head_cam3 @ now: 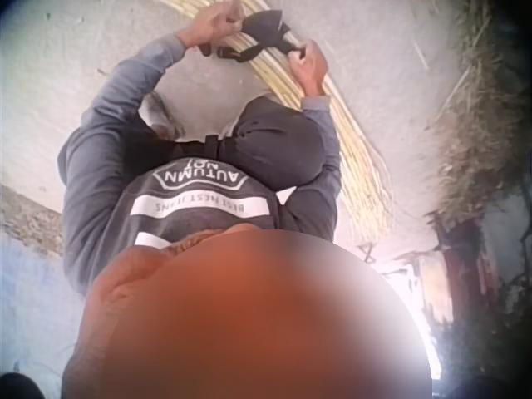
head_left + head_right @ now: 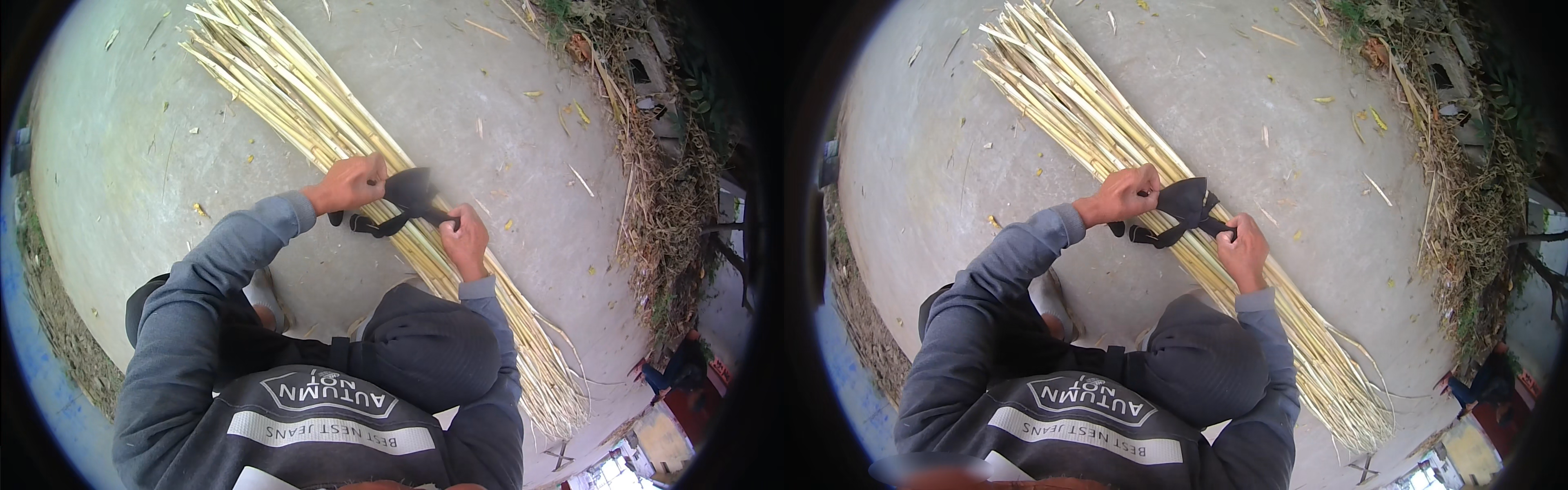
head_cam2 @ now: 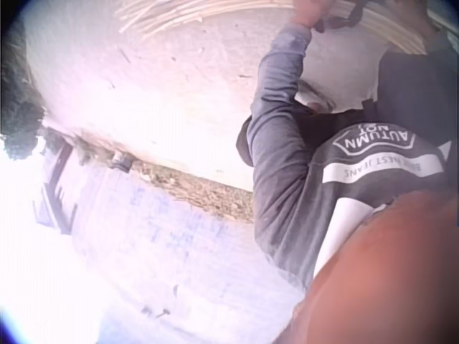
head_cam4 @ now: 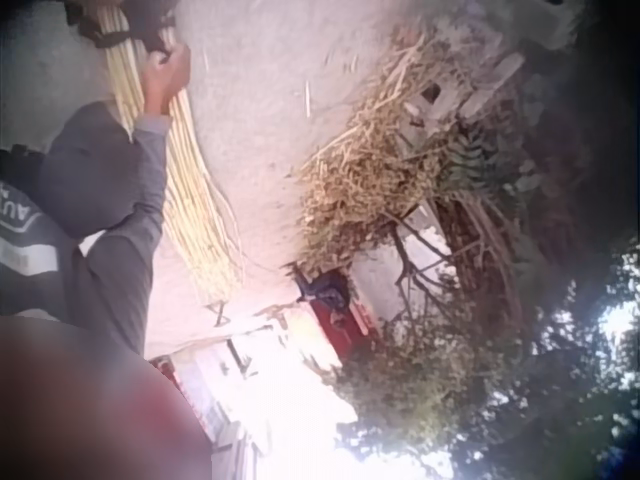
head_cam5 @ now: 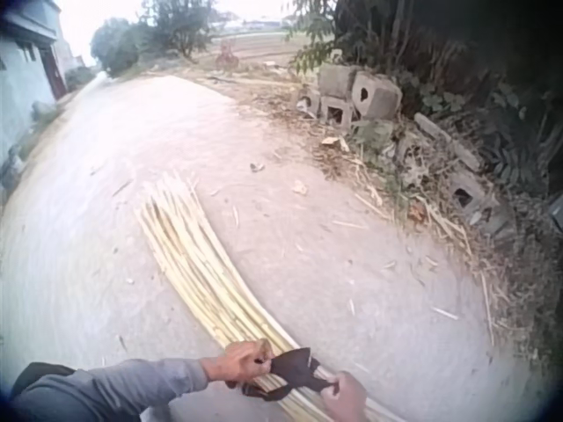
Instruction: The person gathers long thin sticks from the ground, carries them across a courtyard, and then squats to tie them into a bundle using a black strap. The person also removes gloves and walks around the area before and after bundling.
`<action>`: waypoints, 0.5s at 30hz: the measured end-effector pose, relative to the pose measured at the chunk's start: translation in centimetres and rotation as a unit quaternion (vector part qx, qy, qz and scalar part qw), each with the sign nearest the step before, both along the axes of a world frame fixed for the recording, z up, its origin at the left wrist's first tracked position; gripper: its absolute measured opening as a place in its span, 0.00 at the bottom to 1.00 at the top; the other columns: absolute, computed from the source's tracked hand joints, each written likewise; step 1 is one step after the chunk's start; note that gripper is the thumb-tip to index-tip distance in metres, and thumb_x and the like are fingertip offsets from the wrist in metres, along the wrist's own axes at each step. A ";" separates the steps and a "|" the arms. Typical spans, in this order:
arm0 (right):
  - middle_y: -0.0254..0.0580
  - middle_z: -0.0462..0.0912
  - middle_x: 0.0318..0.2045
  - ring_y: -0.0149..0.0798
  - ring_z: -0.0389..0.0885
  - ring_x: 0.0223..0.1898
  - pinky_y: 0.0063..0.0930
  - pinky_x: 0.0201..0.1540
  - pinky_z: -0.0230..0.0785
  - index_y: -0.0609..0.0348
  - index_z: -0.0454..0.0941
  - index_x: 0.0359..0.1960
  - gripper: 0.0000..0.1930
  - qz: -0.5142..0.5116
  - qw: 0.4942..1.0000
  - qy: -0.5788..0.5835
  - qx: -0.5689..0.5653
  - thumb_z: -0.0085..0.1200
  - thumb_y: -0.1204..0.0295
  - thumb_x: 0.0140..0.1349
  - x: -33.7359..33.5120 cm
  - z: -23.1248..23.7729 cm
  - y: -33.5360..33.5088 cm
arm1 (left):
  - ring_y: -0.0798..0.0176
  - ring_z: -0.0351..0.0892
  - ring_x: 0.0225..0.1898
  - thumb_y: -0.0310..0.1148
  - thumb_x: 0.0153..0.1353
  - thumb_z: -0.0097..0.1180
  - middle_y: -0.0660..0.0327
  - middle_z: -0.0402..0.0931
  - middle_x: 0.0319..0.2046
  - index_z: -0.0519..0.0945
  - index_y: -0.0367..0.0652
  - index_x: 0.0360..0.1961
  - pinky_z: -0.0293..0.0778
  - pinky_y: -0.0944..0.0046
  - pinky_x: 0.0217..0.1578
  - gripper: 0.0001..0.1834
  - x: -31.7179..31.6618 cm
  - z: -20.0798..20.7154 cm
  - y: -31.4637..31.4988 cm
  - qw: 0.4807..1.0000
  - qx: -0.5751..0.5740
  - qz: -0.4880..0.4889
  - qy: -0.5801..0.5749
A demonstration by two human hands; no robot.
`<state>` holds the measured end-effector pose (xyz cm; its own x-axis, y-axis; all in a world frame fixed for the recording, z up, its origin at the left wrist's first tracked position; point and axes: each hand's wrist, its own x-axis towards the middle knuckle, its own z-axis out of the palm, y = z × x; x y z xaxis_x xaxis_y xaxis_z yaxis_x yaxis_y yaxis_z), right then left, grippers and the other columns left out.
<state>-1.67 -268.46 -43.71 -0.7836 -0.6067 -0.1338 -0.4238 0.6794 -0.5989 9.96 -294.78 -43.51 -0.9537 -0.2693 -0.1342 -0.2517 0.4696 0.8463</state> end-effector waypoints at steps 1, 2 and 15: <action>0.46 0.80 0.30 0.54 0.79 0.32 0.43 0.36 0.71 0.56 0.74 0.33 0.08 -0.006 1.000 0.005 0.007 0.54 0.74 0.49 0.0 -0.2 0.1 | 0.53 0.78 0.24 0.29 0.53 0.58 0.55 0.76 0.20 0.73 0.40 0.31 0.71 0.56 0.26 0.07 0.1 -0.2 -0.6 1.000 -0.022 -0.007 0.009; 0.46 0.80 0.29 0.54 0.80 0.32 0.42 0.36 0.71 0.56 0.74 0.33 0.08 -0.011 1.000 0.011 0.015 0.54 0.74 0.49 0.0 -0.4 0.3 | 0.52 0.78 0.24 0.29 0.53 0.57 0.55 0.76 0.20 0.73 0.40 0.32 0.71 0.55 0.26 0.07 0.3 -0.3 -1.1 0.999 -0.044 -0.014 0.018; 0.43 0.80 0.31 0.48 0.79 0.32 0.39 0.36 0.71 0.57 0.78 0.35 0.09 -0.069 0.996 -0.064 -0.002 0.57 0.76 0.51 0.5 -1.0 1.7 | 0.44 0.77 0.27 0.44 0.63 0.59 0.51 0.74 0.21 0.74 0.41 0.34 0.70 0.53 0.29 0.16 0.9 3.8 -5.3 0.980 -0.054 -0.176 -0.069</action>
